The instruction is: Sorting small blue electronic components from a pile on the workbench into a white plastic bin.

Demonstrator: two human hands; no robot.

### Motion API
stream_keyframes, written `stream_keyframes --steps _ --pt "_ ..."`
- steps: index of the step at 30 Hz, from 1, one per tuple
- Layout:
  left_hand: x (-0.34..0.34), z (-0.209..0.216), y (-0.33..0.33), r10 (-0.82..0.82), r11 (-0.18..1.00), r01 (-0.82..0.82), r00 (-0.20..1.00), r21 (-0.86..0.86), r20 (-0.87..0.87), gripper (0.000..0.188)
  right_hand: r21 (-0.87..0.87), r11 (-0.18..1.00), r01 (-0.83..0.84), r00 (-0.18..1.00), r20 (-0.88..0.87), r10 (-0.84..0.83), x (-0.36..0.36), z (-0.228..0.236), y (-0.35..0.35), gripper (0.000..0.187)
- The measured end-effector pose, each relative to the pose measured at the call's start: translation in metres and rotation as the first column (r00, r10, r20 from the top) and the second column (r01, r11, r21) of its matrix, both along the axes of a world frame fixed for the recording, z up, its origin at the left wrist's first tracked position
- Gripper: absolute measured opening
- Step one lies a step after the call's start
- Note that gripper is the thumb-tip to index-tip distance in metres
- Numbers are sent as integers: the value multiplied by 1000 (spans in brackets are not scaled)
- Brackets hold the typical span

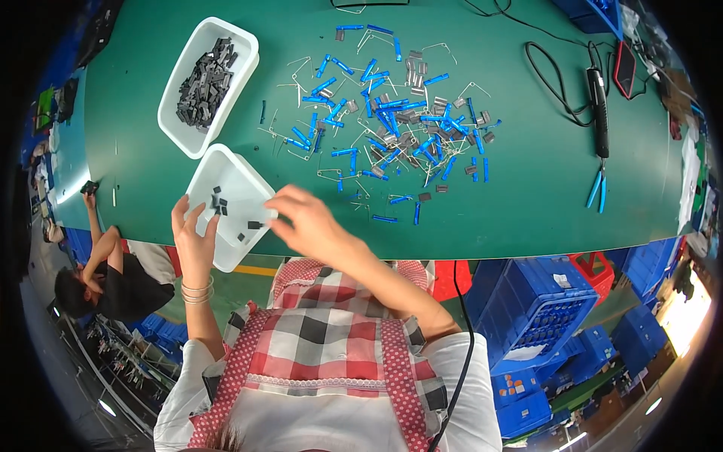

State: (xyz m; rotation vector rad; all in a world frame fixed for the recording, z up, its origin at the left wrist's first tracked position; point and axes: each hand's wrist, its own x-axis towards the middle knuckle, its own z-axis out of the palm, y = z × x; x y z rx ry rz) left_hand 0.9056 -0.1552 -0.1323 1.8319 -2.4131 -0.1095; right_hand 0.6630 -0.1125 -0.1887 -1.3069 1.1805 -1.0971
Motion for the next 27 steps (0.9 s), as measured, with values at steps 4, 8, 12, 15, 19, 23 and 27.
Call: stream_keyframes --steps 4,8,12,15,19,23,27 --pt "-60 -2 -9 -3 971 95 921 219 -389 19 -111 929 352 841 -397 -367 -69 -23 -10 8" --pt "-136 -36 -22 -219 930 347 786 119 -578 12 -220 867 447 504 -739 -447 -130 -42 -18 16" --pt "-200 -72 -45 -265 924 378 748 63 -608 11 -120 902 414 453 -832 -319 -140 -52 -15 20" --pt "-232 -92 -49 -284 925 373 806 74 -519 15 -81 899 430 517 -794 -319 -145 -53 -12 19" --pt "-246 -109 -39 -218 958 278 859 66 -463 14 -43 833 551 608 -663 -436 -143 -49 -6 22" --pt "-241 -106 -37 -193 944 302 830 131 -523 16 -22 701 712 566 -572 -594 -149 -47 -9 24" --pt "-229 -109 -45 -238 928 362 755 86 -611 13 64 745 664 603 -636 -482 -156 -41 -29 16"
